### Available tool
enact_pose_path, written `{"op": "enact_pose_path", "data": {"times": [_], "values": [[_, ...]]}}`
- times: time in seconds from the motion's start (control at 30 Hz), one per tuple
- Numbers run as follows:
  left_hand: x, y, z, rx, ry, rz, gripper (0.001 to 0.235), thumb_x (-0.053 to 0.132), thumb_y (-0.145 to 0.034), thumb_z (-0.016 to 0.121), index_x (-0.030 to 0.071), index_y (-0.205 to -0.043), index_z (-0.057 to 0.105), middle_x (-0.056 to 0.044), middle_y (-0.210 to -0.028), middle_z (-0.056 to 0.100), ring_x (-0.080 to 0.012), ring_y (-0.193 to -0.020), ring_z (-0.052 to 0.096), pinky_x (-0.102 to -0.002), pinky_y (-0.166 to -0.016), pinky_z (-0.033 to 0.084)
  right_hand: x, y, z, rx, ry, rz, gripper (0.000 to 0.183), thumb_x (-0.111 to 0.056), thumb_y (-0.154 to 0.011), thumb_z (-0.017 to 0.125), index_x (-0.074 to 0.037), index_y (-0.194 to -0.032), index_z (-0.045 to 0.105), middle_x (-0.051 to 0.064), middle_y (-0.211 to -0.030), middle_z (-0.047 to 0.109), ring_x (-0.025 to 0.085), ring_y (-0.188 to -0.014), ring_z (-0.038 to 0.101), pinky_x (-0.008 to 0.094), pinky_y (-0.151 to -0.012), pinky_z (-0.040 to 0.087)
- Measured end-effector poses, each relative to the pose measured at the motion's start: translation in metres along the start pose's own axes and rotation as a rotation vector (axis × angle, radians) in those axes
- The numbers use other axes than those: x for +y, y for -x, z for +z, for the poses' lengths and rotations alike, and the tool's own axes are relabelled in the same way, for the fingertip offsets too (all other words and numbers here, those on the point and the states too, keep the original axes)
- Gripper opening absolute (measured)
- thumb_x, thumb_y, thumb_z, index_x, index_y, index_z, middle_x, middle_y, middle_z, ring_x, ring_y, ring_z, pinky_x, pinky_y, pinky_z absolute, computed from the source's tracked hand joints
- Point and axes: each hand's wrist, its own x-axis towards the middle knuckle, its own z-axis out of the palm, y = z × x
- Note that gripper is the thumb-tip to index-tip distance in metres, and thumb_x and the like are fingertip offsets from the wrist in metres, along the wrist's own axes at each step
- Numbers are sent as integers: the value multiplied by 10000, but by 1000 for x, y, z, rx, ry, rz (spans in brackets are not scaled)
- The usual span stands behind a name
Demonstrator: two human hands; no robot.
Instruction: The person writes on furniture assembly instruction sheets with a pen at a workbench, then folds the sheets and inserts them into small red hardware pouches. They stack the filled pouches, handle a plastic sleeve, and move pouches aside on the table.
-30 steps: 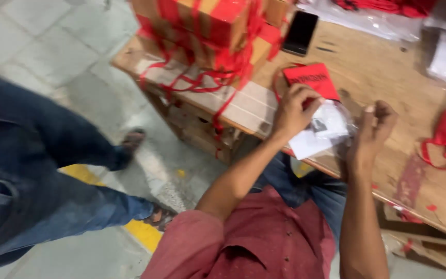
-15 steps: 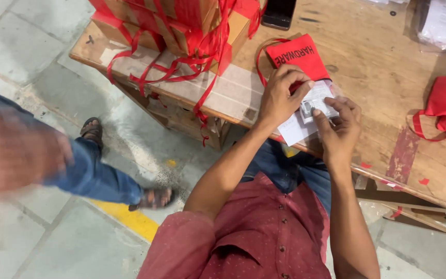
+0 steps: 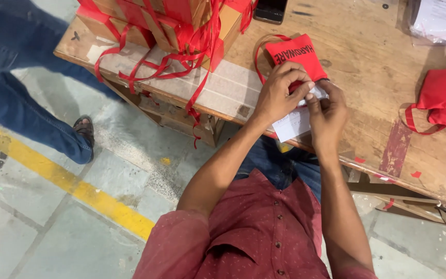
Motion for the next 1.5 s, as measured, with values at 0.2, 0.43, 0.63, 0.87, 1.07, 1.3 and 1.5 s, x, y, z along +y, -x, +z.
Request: {"op": "enact_pose_path", "data": {"times": [0.2, 0.43, 0.63, 0.87, 1.07, 1.3, 1.5], "values": [[0, -1, -1, 48, -50, -16, 185, 244, -894, 787, 75, -957, 748, -72, -1079, 674, -273, -1072, 631, -397, -956, 503, 3, 3, 0, -89, -177, -96, 529, 101, -1010, 658, 31, -1470, 405, 147, -1324, 611, 147, -1108, 669, 276, -911, 569], [-5, -1, 0, -8, -13, 7, 167, 234, -901, 788, 82, -958, 748, -51, -1060, 682, -248, -1068, 651, -392, -976, 501, -24, -10, 12, 10, 50, -132, 384, 110, -994, 605, 24, -1318, 418, 182, -1076, 668, 199, -926, 703, 329, -792, 574], [-4, 0, -1, -19, -16, -24, 132, 198, -892, 784, 91, -966, 759, -37, -1071, 686, -245, -1043, 621, -379, -954, 495, -13, -21, 16, 71, 319, -248, 363, 94, -983, 609, 14, -1299, 450, 227, -886, 672, 334, -764, 700, 429, -678, 533], [-2, -2, -1, -28, -37, -21, 134, 209, -895, 784, 99, -967, 757, -24, -1075, 686, -236, -1049, 599, -379, -959, 490, -18, -28, 13, 44, 326, -179, 426, 56, -942, 679, -3, -1297, 450, 176, -818, 691, 316, -715, 724, 411, -629, 548], [-8, 1, 3, 0, -151, 10, 156, 192, -924, 750, 148, -1073, 757, -4, -1190, 709, -224, -1188, 591, -402, -1100, 406, 1, -33, 11, 7, 389, -203, 532, 43, -905, 749, -14, -1330, 434, 151, -784, 687, 290, -693, 694, 399, -623, 523], [2, -3, 10, -132, -515, -46, 383, 118, -902, 676, 252, -1257, 735, 34, -1524, 546, -238, -1517, 309, -562, -1208, 210, 3, -21, -4, -34, 82, -186, 632, 27, -940, 712, -18, -1481, 387, 119, -917, 679, 240, -747, 687, 341, -669, 554], [5, -5, 10, -265, -628, -92, 410, 84, -872, 670, 240, -1246, 734, 69, -1524, 531, -221, -1541, 236, -625, -1226, 125, -7, -13, -20, -23, 374, -346, 419, 17, -916, 685, -73, -1315, 594, 113, -1037, 680, 294, -961, 582, 417, -873, 478]]}}
